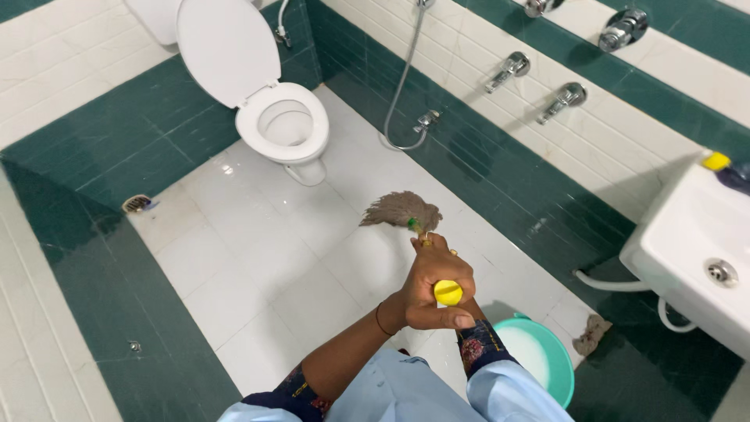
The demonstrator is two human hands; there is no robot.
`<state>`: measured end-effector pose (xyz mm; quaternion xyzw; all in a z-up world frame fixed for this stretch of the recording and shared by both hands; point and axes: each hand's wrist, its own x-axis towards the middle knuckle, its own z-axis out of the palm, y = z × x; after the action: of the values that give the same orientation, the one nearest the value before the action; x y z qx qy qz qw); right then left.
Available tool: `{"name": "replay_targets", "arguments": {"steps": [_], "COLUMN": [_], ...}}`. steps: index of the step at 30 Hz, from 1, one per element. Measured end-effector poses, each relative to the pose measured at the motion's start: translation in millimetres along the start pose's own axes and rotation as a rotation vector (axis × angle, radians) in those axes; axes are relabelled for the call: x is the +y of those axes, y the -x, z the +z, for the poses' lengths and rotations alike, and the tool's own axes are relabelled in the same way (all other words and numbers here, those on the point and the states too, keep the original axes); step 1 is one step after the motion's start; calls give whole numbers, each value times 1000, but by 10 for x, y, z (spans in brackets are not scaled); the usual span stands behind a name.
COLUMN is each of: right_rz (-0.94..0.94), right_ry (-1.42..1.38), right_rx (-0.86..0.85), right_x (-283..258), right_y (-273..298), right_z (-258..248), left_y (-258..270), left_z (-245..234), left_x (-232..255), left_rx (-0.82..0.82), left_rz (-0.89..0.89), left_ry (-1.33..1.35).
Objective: The person mops the tiled floor of a bathroom using a mop and a bucket of water, moving around the toilet, sink, and walls.
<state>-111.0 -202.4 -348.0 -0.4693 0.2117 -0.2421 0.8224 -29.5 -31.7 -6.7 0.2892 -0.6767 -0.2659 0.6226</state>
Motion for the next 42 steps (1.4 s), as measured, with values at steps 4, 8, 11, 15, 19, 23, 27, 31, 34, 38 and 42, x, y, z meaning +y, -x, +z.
{"name": "replay_targets", "arguments": {"steps": [4,8,11,15,19,23,27,31,34,38,42], "right_rz": [-4,-146,-336,-199,-202,-257,-240,-330,-254,-234,-200], "right_ry": [240,674,976,1025,981,840,843,766,771,295,344], "right_rx": [167,359,514,735,957,1047,1051,952,888,725,652], "right_x": [-221,-521,-669,-590,-412,-136,71,248,421,740,1087], "right_y": [157,510,756,1197,1520,1659,1486,1081,737,89,-515], "right_z": [-360,-484,-576,-729,-864,-869,-644,-254,77,679,1408], "left_y": [-160,-316,-387,-345,-338,-378,-365,-257,-89,245,640], "left_z": [68,98,152,239,357,285,-70,-598,-1026,-1799,-2662], "left_x": [49,-40,-152,-280,-412,-447,-321,-115,34,206,426], "left_rx": [-7,21,22,-35,-177,-398,-526,-503,-429,-269,-85], "left_rz": [27,9,-54,-146,-228,-283,-315,-310,-303,-296,-297], "left_ry": [172,356,503,621,759,849,852,747,640,572,535]}}
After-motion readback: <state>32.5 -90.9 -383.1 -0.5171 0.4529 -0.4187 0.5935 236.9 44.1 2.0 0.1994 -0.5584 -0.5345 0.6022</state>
